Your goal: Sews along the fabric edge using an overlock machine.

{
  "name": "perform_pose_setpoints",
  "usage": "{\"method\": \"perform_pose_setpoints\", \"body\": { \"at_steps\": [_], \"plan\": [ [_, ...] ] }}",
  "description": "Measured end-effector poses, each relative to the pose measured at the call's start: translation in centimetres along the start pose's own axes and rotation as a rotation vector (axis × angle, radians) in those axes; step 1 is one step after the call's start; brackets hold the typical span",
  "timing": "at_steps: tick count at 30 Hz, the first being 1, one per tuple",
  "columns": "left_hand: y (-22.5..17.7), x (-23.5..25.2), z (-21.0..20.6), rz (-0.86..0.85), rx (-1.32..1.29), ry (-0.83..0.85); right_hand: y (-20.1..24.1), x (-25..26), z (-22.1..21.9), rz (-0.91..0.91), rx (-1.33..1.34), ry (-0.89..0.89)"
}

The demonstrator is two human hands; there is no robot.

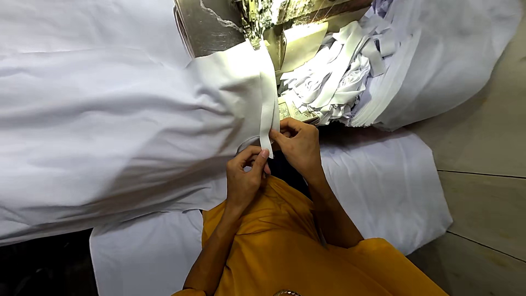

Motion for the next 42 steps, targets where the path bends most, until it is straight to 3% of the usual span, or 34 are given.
{"method": "perform_pose_setpoints", "body": {
  "at_steps": [9,18,26,30,32,34,38,42],
  "plan": [
    [-0.4,0.0,-0.8,-0.021,0.045,0.006,0.2,0.4,0.6,0.084,0.071,0.081],
    [0.6,0.7,-2.6,0.027,0.185,0.021,-0.5,-0.1,0.8,0.031,0.191,0.163],
    [1.3,0.8,-2.8,0.053,0.155,0.009,-0.1,-0.7,1.2,0.076,0.231,0.127],
    [2.5,1.4,-4.1,0.239,-0.085,0.206,-0.6,-1.1,1.1,0.015,0.257,-0.033],
    [3.8,1.1,-4.8,0.296,-0.356,0.415,0.1,-1.7,1.4,0.035,0.303,-0.059],
    [4.1,0.2,-4.3,0.225,-0.705,0.459,1.6,-2.4,1.9,0.093,0.385,-0.058],
    [2.5,-2.7,1.7,-0.054,-1.105,0.087,3.0,-3.1,2.7,0.262,0.521,-0.090],
    [2.6,-4.5,7.6,-0.065,-1.178,-0.255,1.3,-2.9,1.3,0.314,0.501,-0.083]
  ]
}}
Point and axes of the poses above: each hand's wrist, its own x-axis towards the middle knuckle, its own z-axis out of the back of the hand, y = z × x, the point moved 7 cm from there along x, towards the middle knuckle, and after that the axes turned 7 degrees about x, right-handed, at the moved point
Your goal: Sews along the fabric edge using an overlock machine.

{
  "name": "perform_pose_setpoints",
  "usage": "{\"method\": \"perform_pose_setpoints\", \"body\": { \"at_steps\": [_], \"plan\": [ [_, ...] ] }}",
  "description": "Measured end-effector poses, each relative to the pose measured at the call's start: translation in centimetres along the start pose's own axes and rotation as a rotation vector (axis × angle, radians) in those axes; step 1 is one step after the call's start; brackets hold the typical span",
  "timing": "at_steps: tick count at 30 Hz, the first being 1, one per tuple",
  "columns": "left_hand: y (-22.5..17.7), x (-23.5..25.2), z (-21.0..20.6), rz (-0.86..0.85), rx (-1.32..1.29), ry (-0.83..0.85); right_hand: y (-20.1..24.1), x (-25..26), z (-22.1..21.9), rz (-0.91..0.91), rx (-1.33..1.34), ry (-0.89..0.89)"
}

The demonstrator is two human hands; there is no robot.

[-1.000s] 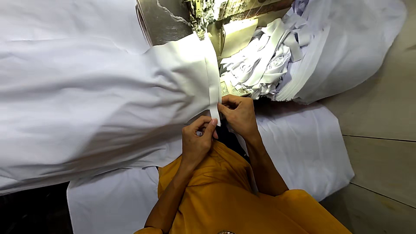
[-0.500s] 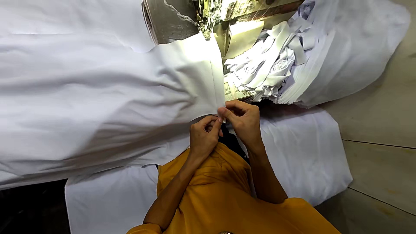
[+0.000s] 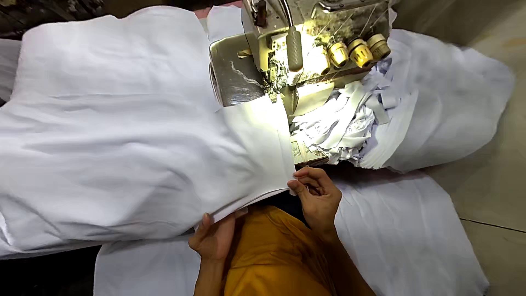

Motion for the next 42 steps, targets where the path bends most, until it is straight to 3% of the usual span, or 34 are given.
{"method": "perform_pose_setpoints", "body": {
  "at_steps": [5,13,18,21,25,30,33,36,39,40,42],
  "plan": [
    [0.5,0.0,3.0,0.067,-0.003,-0.213,-2.1,-0.2,0.1,0.025,-0.007,-0.032],
    [1.0,0.2,3.6,0.189,0.062,-0.121,-2.6,0.8,0.4,0.028,0.046,-0.053],
    [0.2,1.0,0.2,0.242,0.087,0.188,-1.7,5.3,-1.3,0.007,-0.012,-0.028],
    [0.1,2.1,-2.0,0.343,0.280,0.437,-1.6,7.5,-2.3,0.013,-0.074,-0.049],
    [1.1,3.9,-3.5,0.421,0.481,0.558,-1.3,9.7,-3.2,0.010,-0.094,-0.106],
    [2.2,5.2,-7.0,0.460,0.914,0.919,-0.8,10.5,-3.8,0.022,-0.102,-0.161],
    [1.8,6.9,-10.3,0.398,0.841,1.052,-1.4,10.3,-3.8,0.032,-0.059,-0.149],
    [-0.8,10.9,-14.7,0.069,0.814,0.908,-1.7,9.4,-3.5,0.038,-0.033,-0.100],
    [-4.3,16.9,-17.4,-0.356,1.235,0.508,-1.9,7.7,-3.0,0.014,-0.217,-0.006],
    [-4.9,19.4,-17.8,-0.420,1.496,0.384,-2.1,7.1,-3.0,0.013,-0.340,0.047],
    [-4.9,25.0,-16.9,-0.328,1.869,0.202,-2.4,6.2,-3.6,0.035,-0.615,0.159]
  ]
}}
Point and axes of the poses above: each hand's wrist, its own x-axis towards the middle knuckle, its own z-axis out of the back of the hand, y = z × x, the point moved 7 cm from there along x, towards the middle knuckle, and after that the axes turned 7 degrees about x, right-handed, at the moved point
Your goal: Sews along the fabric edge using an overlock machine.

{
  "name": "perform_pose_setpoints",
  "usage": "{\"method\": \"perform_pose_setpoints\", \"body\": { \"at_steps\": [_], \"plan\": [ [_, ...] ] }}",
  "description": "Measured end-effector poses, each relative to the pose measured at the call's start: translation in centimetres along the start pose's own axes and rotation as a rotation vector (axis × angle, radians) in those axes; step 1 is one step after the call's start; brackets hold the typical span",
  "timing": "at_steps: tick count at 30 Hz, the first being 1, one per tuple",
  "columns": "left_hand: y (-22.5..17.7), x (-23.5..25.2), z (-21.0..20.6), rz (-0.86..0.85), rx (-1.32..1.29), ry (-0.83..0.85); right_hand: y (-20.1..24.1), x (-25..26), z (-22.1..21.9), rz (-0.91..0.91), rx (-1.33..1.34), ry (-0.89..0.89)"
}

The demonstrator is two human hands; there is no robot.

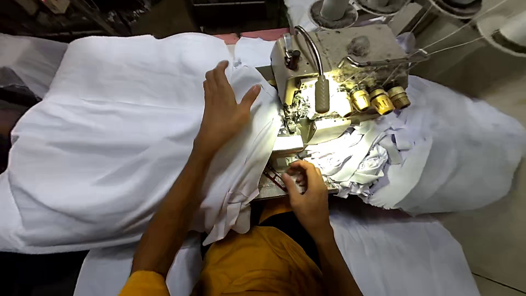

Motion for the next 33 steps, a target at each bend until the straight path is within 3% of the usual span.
{"method": "perform_pose_setpoints", "body": {
  "at_steps": [3,8,13,17,22,25,27,33],
  "plan": [
    [3.3,4.4,-1.6,0.109,0.111,0.056,0.8,-0.6,-1.6,0.095,-0.274,0.061],
    [5.0,6.4,0.3,-0.014,0.063,-0.121,2.0,-0.5,-3.9,0.190,-0.544,0.113],
    [8.6,5.7,5.4,0.073,-0.088,-0.263,2.0,-0.7,-4.8,0.293,-0.646,0.141],
    [9.7,1.4,10.2,-0.024,-0.275,-0.372,2.3,-1.3,-3.9,0.268,-0.630,0.270],
    [7.8,-6.7,14.5,-0.298,-0.360,-0.475,4.0,-1.2,1.0,-0.063,-0.029,0.534],
    [6.9,-11.0,14.9,-0.271,-0.256,-0.513,4.9,0.2,0.6,-0.335,0.636,0.600],
    [6.0,-13.0,14.9,-0.259,-0.211,-0.550,5.9,1.3,-1.2,-0.453,0.922,0.611],
    [4.3,-14.4,15.3,-0.363,-0.177,-0.606,7.7,4.0,-4.5,-0.667,1.286,0.540]
  ]
}}
Point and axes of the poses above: each hand's wrist, its own x-axis towards the middle knuckle, its own z-axis out of the back of the hand, y = z × x, the point moved 7 cm from there along x, towards the middle knuckle, and after that the axes turned 7 degrees about x, right-handed, at the moved point
